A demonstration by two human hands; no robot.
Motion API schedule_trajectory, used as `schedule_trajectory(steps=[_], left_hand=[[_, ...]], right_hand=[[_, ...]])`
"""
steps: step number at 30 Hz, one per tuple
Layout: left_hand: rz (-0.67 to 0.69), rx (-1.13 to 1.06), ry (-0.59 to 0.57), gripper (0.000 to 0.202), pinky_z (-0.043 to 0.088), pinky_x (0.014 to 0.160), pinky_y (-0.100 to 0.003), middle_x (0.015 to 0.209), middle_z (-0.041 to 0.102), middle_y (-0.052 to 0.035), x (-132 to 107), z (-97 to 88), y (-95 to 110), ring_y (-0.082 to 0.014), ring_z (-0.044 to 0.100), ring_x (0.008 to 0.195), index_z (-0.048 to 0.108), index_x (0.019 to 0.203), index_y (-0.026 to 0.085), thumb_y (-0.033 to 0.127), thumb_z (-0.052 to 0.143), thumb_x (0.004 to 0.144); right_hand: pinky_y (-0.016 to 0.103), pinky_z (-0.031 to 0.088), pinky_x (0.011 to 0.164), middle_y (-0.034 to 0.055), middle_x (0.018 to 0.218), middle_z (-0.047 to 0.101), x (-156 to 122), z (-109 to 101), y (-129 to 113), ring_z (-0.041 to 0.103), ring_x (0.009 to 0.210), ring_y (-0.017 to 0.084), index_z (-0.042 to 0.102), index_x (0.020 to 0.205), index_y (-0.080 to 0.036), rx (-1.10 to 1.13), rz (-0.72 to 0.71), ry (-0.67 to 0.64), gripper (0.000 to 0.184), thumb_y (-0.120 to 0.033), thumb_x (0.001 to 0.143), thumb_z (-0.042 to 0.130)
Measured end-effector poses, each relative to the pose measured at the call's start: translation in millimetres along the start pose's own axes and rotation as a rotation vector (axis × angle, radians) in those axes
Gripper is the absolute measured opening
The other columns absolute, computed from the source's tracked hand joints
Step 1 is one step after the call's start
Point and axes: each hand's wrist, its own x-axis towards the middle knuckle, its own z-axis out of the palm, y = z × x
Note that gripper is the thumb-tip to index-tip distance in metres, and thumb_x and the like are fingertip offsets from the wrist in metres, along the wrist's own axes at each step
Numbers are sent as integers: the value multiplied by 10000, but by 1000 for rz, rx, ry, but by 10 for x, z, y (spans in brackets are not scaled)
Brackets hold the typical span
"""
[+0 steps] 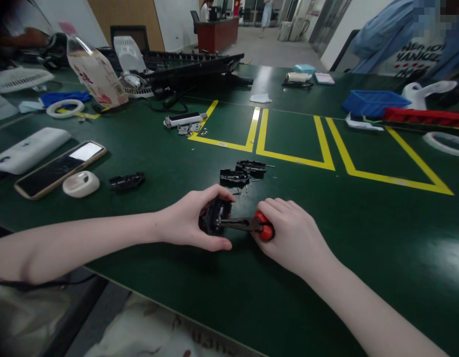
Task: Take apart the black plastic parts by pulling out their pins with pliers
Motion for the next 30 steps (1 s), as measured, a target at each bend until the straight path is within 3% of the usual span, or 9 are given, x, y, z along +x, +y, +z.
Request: schedule_trajectory(steps=[10,15,22,30], left_hand=[[3,86,17,703,449,582,-271,977,670,-62,0,11,-25,-174,606,733,499,1171,178,562,789,659],[6,125,8,720,433,590,-258,924,665,-40,-3,-20,-8,-147,580,703,510,1252,162,560,759,706],[-33,90,-9,630,429,561,-251,857,656,-20,-18,-14,3,-138,579,677,585,1143,161,586,749,708],[26,86,71,709,504,710,-308,1097,653,-91,2,-4,-4,-212,629,886,507,1207,160,496,813,663]], right_hand=[[358,424,575,54,719,605,10,1,-26,549,650,218,485,724,-239,37,63,-59,72,-283,738,541],[354,408,575,51,716,580,-8,10,-42,546,659,220,472,721,-237,-25,66,-9,71,-270,736,533],[354,409,567,58,730,587,-19,-1,-53,538,666,221,472,738,-239,-75,49,30,59,-254,743,528],[365,445,575,62,738,603,9,-3,-45,544,658,217,488,736,-236,-2,78,-36,51,-258,747,532]])
